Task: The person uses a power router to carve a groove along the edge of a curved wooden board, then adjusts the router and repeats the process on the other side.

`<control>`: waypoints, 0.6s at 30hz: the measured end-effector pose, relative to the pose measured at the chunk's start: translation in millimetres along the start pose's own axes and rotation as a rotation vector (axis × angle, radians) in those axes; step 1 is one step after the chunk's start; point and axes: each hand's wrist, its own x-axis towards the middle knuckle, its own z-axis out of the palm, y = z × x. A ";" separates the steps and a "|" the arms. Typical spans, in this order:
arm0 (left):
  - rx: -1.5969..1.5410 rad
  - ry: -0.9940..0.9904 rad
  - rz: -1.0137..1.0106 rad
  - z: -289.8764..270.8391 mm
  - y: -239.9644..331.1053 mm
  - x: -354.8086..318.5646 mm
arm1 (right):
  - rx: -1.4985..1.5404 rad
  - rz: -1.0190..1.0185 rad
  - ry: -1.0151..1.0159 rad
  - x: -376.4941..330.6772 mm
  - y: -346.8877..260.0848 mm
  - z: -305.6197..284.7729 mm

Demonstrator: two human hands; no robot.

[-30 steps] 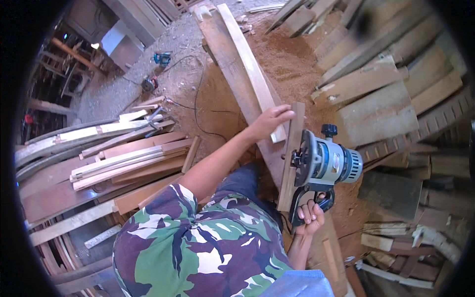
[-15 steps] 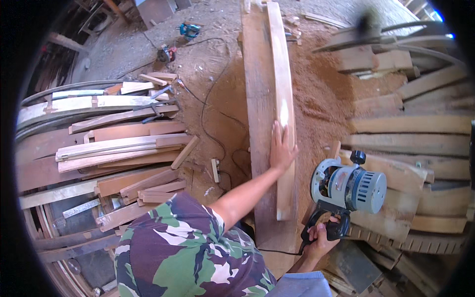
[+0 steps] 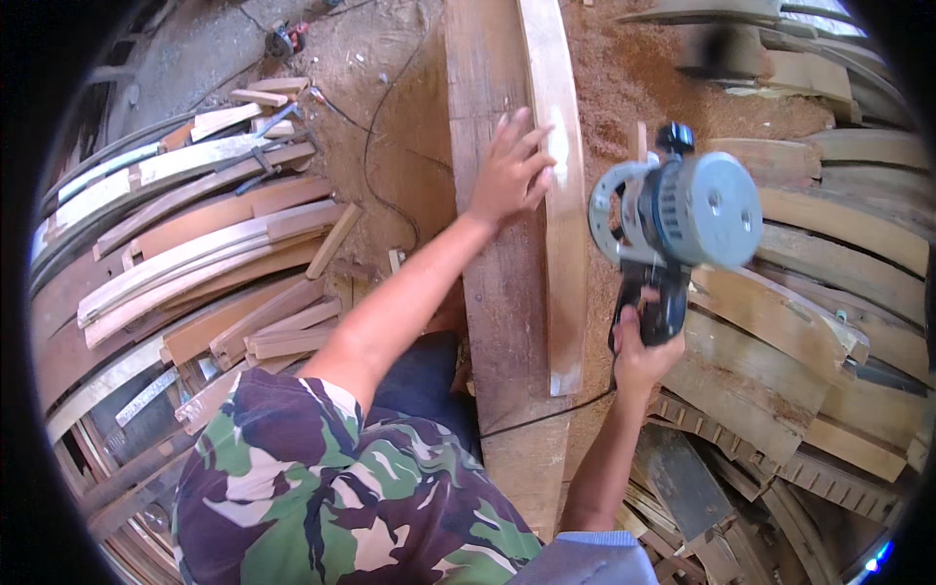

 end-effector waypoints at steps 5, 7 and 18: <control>-0.477 0.217 -0.111 25.6 11.4 27.3 | -0.057 -0.076 -0.074 63.3 37.2 36.1; -0.329 0.156 -0.135 24.2 15.0 33.1 | -0.020 -0.093 -0.088 79.2 45.9 48.6; -0.217 0.176 -0.152 31.8 15.4 37.6 | 0.089 -0.156 -0.185 106.4 62.0 72.4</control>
